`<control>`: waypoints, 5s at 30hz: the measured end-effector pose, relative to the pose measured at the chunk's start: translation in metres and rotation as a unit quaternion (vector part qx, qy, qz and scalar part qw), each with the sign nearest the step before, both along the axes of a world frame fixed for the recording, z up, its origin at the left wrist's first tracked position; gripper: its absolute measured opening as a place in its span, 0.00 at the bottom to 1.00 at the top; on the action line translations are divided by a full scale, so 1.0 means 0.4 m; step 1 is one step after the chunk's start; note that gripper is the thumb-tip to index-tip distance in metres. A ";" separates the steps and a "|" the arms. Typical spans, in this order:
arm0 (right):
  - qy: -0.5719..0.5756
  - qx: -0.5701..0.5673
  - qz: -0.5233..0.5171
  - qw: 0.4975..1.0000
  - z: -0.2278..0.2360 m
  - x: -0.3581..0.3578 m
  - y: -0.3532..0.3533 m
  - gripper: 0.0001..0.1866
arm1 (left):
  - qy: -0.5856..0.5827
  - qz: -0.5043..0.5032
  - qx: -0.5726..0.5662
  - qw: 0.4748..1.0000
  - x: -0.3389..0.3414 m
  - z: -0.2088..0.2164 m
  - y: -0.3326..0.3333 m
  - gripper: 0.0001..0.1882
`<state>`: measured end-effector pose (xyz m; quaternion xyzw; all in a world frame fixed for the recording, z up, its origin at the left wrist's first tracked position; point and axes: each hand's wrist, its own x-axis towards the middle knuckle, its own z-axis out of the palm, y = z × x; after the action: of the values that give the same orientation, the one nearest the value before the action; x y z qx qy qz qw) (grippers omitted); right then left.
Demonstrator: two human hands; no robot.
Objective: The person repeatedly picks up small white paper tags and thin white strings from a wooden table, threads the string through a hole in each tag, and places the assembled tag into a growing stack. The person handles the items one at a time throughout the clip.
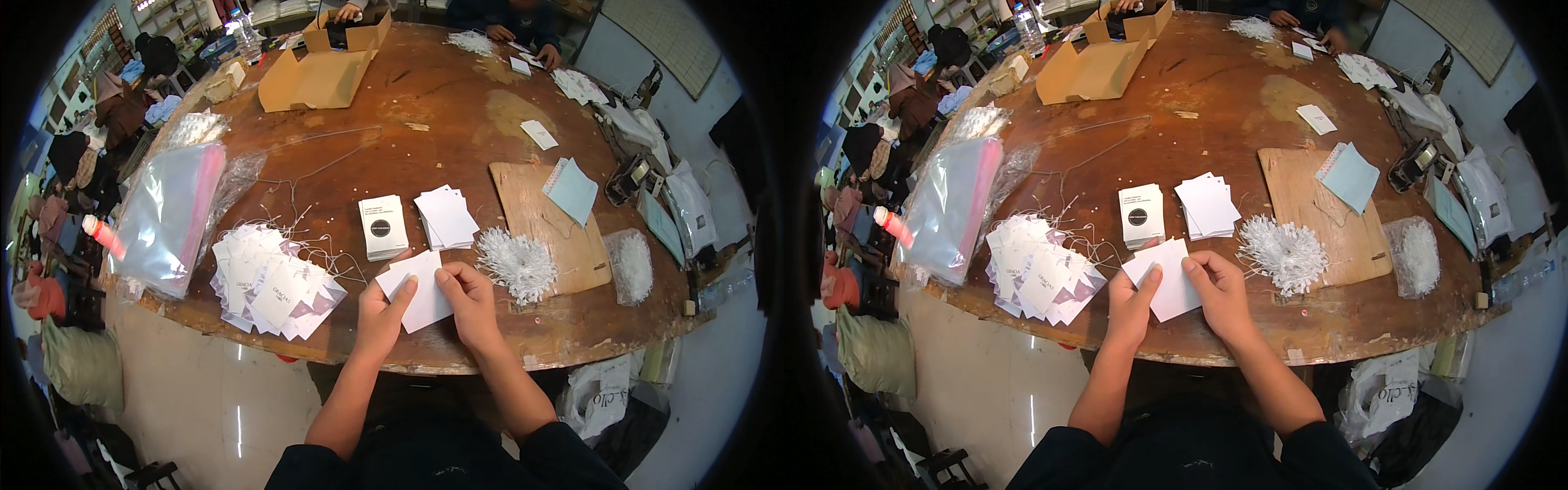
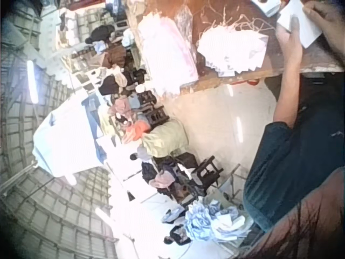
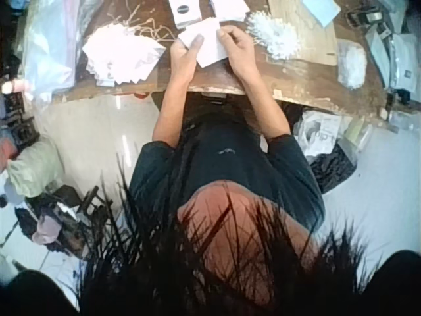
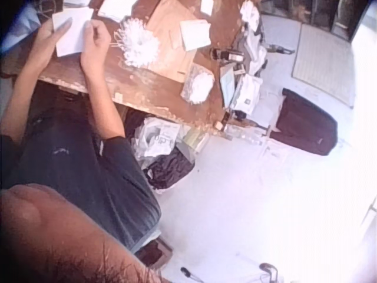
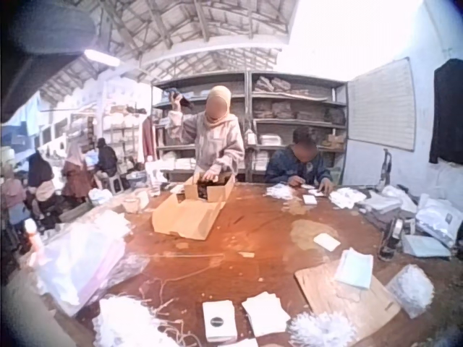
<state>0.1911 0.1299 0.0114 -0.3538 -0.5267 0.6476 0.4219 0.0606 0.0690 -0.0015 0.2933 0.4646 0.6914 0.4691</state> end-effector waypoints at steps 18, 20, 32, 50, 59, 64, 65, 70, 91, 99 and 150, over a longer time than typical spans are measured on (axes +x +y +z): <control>0.068 -0.045 -0.051 0.995 -0.025 -0.001 -0.012 0.09 | 0.074 0.162 -0.018 0.984 -0.004 -0.013 0.008 0.12; 0.052 -0.037 -0.045 0.997 -0.020 0.001 -0.016 0.09 | 0.083 0.156 -0.026 0.984 -0.005 -0.016 0.006 0.12; 0.090 -0.021 -0.107 0.990 -0.043 0.003 -0.002 0.06 | 0.093 0.073 -0.009 0.993 -0.056 0.057 0.029 0.11; 0.113 -0.036 -0.202 0.972 -0.054 0.007 0.009 0.09 | 0.295 0.155 -0.061 0.941 -0.232 0.031 0.193 0.14; 0.108 -0.026 -0.158 0.981 -0.046 0.004 -0.002 0.09 | 0.342 0.155 0.003 0.927 -0.099 0.050 0.100 0.15; 0.107 -0.034 -0.124 0.986 -0.042 0.006 -0.008 0.09 | 0.112 0.045 0.007 0.993 0.035 0.025 0.022 0.12; 0.111 -0.032 -0.117 0.986 -0.041 0.007 -0.009 0.09 | 0.110 0.053 -0.004 0.992 0.039 0.020 0.021 0.13; 0.078 -0.038 -0.131 0.988 -0.027 0.006 -0.010 0.08 | 0.097 0.064 0.002 0.993 0.041 0.012 0.031 0.13; 0.100 -0.036 -0.127 0.986 -0.026 0.013 -0.015 0.08 | 0.063 -0.023 0.014 0.998 0.028 0.023 0.012 0.12; 0.089 -0.023 -0.109 0.990 -0.017 0.013 -0.018 0.07 | 0.078 -0.027 0.012 0.997 0.018 0.022 0.008 0.14; 0.099 0.117 -0.276 0.949 0.052 0.285 0.152 0.07 | 0.155 0.019 -0.005 0.988 0.035 -0.036 -0.020 0.12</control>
<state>0.3052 0.1906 0.0321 -0.3676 -0.4361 0.4717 0.6725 0.0744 0.0611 -0.0159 0.3854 0.5403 0.6445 0.3796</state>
